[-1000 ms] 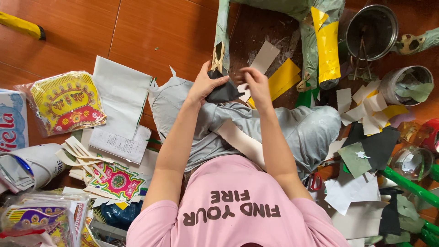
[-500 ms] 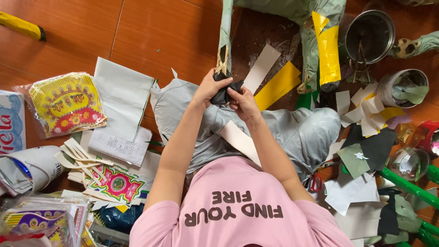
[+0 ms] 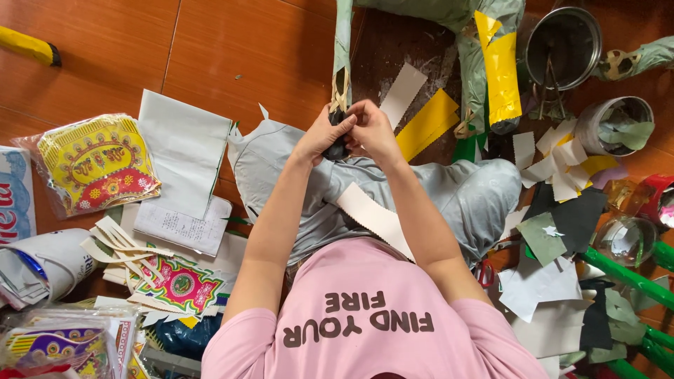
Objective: Decorating paper-mache animal figures by gluing on colored paper and decorative elements.
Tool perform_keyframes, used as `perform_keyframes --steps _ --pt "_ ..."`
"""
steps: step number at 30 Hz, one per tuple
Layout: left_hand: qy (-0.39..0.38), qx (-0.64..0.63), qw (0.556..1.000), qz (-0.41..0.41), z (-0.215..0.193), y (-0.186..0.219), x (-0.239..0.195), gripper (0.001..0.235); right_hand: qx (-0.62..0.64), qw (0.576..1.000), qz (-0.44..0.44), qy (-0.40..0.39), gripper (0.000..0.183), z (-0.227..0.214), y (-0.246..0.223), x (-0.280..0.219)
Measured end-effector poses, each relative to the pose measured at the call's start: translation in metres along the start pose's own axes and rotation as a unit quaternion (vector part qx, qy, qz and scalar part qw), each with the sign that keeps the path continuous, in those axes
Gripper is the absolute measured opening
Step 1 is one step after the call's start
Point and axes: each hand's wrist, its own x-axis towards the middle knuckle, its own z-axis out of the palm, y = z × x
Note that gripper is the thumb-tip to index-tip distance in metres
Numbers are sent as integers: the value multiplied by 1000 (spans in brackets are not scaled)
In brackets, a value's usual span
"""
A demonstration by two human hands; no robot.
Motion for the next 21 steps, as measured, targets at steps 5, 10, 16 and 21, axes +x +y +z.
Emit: perform_keyframes --steps 5,10,16,21 --pt "53 -7 998 -18 1 -2 5 54 -139 988 -61 -24 31 1 -12 -5" --pt "42 -45 997 -54 2 5 5 31 -78 987 -129 -51 36 -14 5 -25" --pt "55 -32 996 -62 -10 -10 10 27 -128 970 -208 4 52 -10 47 -29" --pt "66 -65 988 -126 5 8 2 26 -228 972 -35 35 27 -68 79 -66"
